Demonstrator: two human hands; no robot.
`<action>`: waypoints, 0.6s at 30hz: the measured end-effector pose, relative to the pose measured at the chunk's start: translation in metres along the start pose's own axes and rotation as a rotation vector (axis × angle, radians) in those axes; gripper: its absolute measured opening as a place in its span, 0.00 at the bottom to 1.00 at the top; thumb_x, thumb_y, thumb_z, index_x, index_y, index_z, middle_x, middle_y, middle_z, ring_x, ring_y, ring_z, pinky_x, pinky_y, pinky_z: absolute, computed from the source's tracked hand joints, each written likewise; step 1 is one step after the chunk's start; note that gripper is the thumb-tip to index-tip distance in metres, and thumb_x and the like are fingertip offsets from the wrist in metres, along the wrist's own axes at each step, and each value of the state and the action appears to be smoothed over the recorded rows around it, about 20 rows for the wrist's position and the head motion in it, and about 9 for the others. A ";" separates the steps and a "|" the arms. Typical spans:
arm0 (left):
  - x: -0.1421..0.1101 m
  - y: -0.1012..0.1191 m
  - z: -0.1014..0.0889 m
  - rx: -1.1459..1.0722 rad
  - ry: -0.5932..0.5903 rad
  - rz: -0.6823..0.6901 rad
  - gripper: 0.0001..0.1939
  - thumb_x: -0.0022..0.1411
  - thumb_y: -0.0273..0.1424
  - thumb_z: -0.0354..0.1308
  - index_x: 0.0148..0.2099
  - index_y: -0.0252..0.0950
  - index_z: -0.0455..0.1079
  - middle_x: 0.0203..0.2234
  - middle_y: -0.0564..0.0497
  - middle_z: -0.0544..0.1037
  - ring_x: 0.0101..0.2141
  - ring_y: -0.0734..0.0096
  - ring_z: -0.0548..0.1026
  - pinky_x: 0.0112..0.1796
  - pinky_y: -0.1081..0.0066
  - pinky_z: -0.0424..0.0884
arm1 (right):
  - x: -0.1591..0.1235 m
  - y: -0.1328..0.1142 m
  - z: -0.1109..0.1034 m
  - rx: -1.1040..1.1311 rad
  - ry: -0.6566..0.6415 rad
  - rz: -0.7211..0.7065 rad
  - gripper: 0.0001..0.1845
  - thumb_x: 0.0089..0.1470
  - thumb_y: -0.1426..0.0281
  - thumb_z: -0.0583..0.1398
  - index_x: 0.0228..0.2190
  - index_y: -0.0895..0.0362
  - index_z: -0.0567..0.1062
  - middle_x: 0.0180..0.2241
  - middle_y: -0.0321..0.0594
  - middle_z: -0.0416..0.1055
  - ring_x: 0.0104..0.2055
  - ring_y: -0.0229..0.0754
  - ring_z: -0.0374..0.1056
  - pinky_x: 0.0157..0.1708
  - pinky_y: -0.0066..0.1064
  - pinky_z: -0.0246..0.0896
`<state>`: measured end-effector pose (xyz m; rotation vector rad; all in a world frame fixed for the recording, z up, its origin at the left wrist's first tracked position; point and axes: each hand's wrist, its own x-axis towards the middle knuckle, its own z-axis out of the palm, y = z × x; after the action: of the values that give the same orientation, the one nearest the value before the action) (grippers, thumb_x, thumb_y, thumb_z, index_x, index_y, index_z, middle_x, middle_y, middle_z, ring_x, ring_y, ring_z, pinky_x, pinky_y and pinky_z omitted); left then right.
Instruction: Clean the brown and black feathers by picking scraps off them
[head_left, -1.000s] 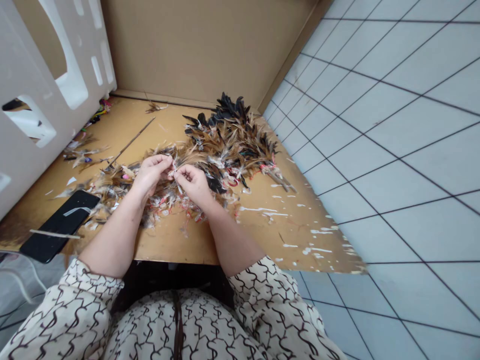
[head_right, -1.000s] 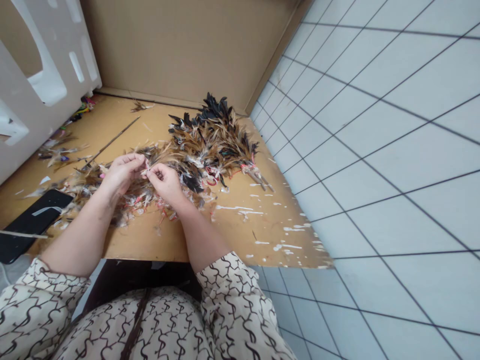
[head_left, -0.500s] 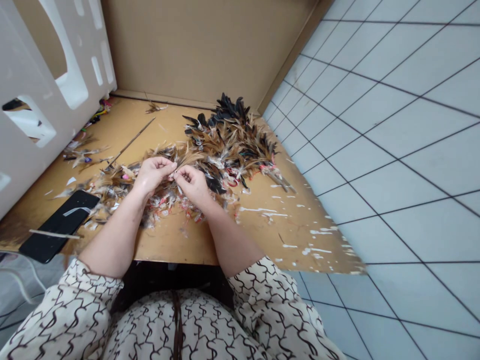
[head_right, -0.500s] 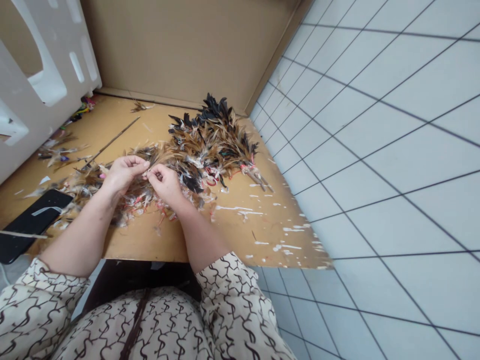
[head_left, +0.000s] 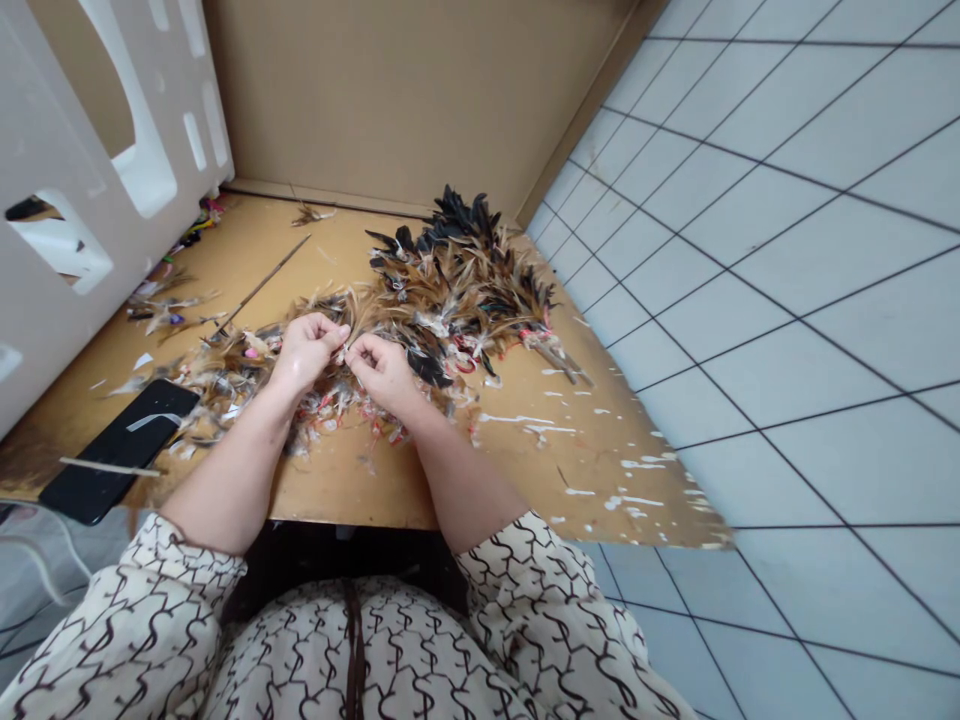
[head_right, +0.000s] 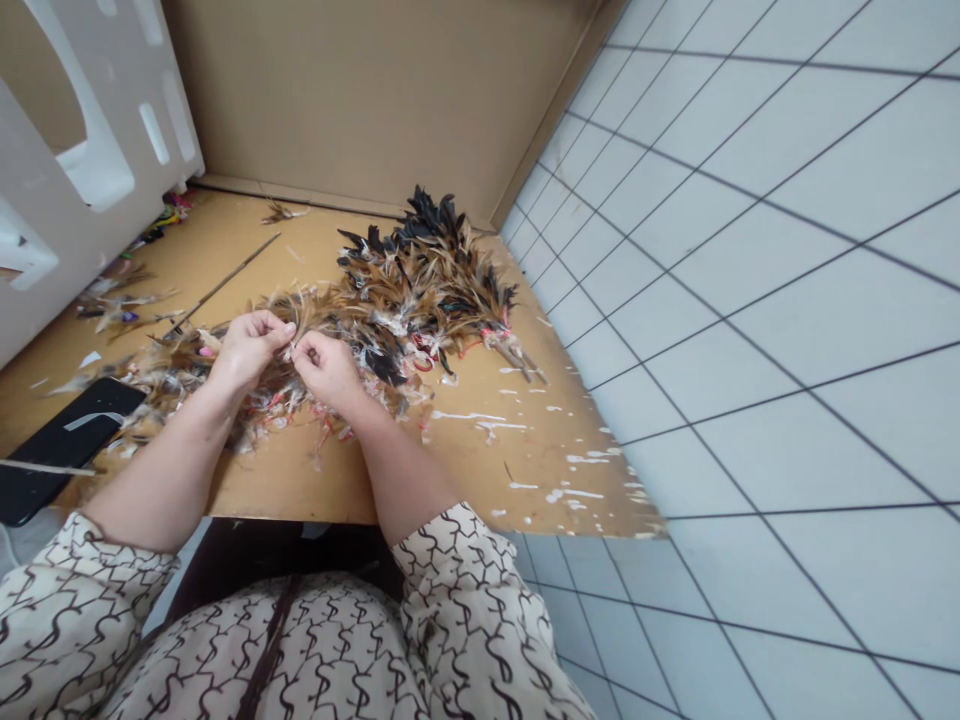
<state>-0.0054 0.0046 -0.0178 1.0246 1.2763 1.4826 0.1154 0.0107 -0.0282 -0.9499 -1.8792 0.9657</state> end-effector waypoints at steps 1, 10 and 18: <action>0.001 -0.001 0.000 -0.009 0.004 0.000 0.14 0.40 0.31 0.66 0.16 0.35 0.62 0.08 0.57 0.64 0.12 0.82 0.58 0.16 0.77 0.52 | 0.000 0.000 0.000 0.003 0.000 -0.001 0.07 0.45 0.72 0.54 0.18 0.55 0.62 0.16 0.29 0.56 0.20 0.31 0.50 0.24 0.25 0.48; 0.003 0.004 -0.003 -0.163 -0.106 -0.105 0.19 0.27 0.36 0.71 0.19 0.33 0.65 0.09 0.58 0.66 0.13 0.84 0.59 0.17 0.79 0.54 | -0.001 0.003 0.004 0.042 0.022 0.062 0.05 0.43 0.71 0.53 0.19 0.56 0.63 0.18 0.29 0.59 0.21 0.31 0.53 0.25 0.26 0.49; 0.001 0.006 -0.003 -0.153 -0.174 -0.130 0.23 0.23 0.31 0.73 0.17 0.34 0.60 0.07 0.61 0.62 0.11 0.85 0.58 0.15 0.80 0.53 | 0.000 0.003 0.005 0.065 -0.012 0.110 0.07 0.44 0.70 0.55 0.18 0.56 0.63 0.16 0.28 0.56 0.20 0.30 0.50 0.23 0.25 0.48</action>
<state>-0.0090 0.0049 -0.0125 0.9307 1.0686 1.3398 0.1117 0.0103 -0.0330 -1.0188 -1.8091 1.0932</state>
